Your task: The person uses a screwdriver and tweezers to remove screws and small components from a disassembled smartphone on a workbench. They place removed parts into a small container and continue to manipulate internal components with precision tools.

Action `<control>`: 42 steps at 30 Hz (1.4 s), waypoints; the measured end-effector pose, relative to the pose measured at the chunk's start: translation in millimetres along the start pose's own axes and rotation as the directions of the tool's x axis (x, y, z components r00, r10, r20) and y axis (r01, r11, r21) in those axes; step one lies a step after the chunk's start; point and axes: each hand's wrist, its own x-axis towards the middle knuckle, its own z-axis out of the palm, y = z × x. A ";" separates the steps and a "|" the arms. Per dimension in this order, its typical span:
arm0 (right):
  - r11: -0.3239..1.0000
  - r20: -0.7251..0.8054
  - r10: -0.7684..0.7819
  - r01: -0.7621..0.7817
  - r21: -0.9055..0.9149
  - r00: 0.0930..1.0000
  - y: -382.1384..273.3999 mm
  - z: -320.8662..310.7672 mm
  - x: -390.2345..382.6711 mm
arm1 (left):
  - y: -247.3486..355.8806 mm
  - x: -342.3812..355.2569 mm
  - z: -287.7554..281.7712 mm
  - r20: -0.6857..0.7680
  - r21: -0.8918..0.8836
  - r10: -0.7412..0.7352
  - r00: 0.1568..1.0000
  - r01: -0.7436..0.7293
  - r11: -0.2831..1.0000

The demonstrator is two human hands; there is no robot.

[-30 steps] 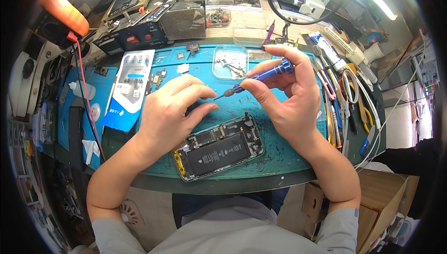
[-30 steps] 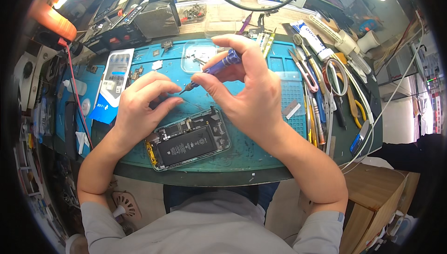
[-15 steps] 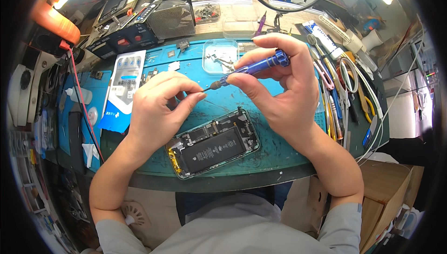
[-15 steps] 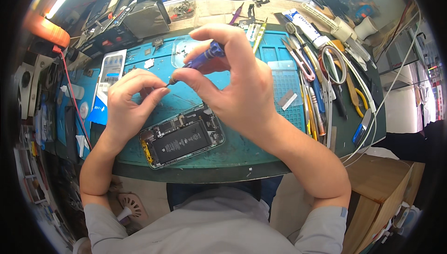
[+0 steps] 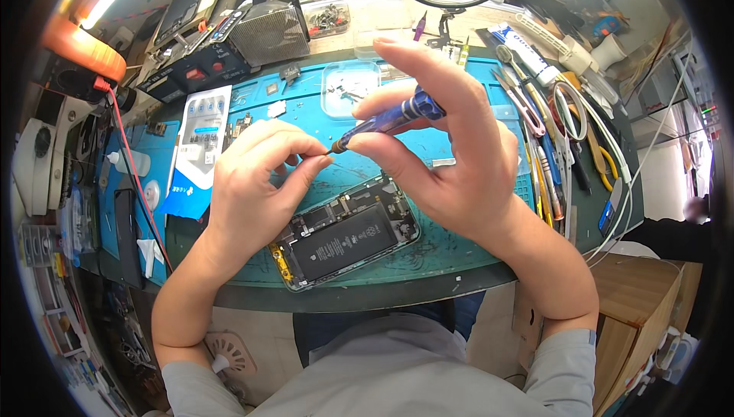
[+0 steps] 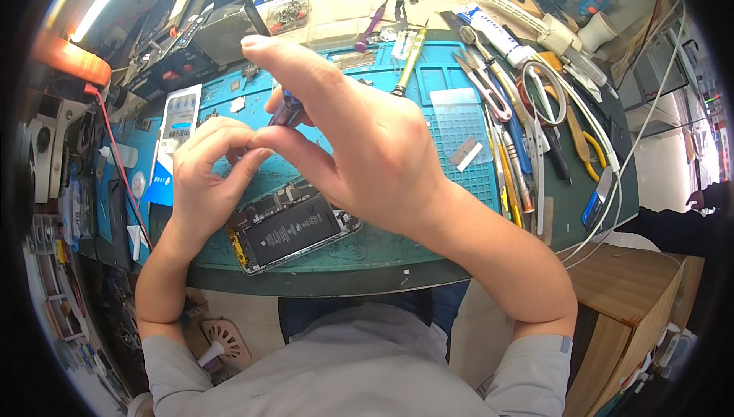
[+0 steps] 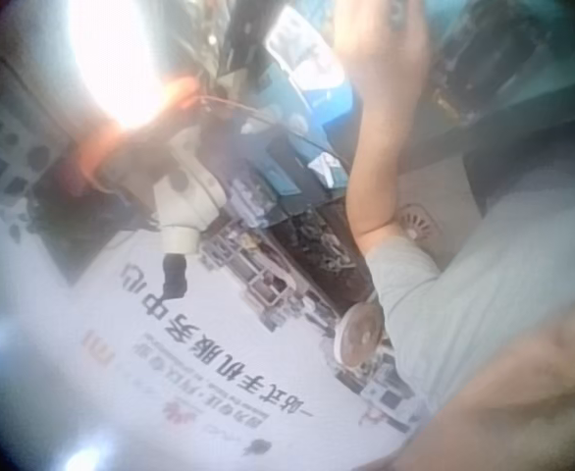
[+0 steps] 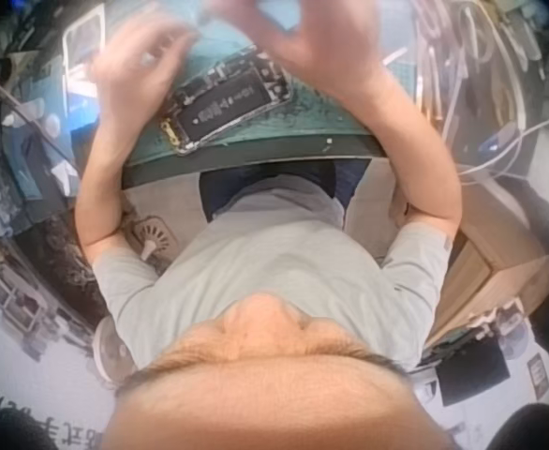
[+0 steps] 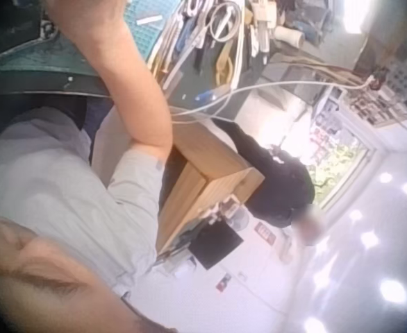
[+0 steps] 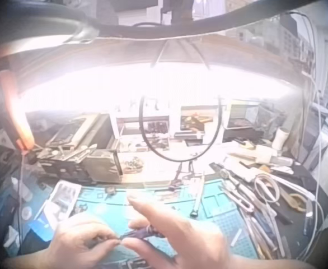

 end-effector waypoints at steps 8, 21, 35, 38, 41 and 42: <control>0.999 -0.006 0.048 -0.048 0.006 0.999 -0.5 -1.4 -1.8 | 0.8 -1.2 -1.2 0.069 -0.087 -0.016 0.997 0.022 0.996; 0.998 -0.027 0.061 -0.062 -0.025 0.998 0.2 0.0 -4.9 | 0.5 -0.2 3.3 0.104 -0.102 -0.015 0.994 0.025 0.994; 0.953 -0.083 0.304 -0.304 0.022 0.949 -6.4 -2.8 -4.0 | 0.0 -1.6 1.3 0.137 -0.122 -0.071 0.988 0.088 0.989; 0.957 -0.080 0.290 -0.289 0.019 0.954 -7.4 -1.7 -4.2 | -0.5 -2.7 1.8 0.131 -0.118 -0.055 0.990 0.071 0.990; 0.962 -0.081 0.275 -0.274 0.021 0.958 -6.8 -0.9 -4.6 | -0.2 -3.0 3.4 0.105 -0.117 -0.051 0.993 0.063 0.991; 0.963 -0.083 0.269 -0.268 0.021 0.960 -6.7 -0.9 -4.6 | -0.7 -3.0 3.7 0.104 -0.117 -0.047 0.994 0.059 0.991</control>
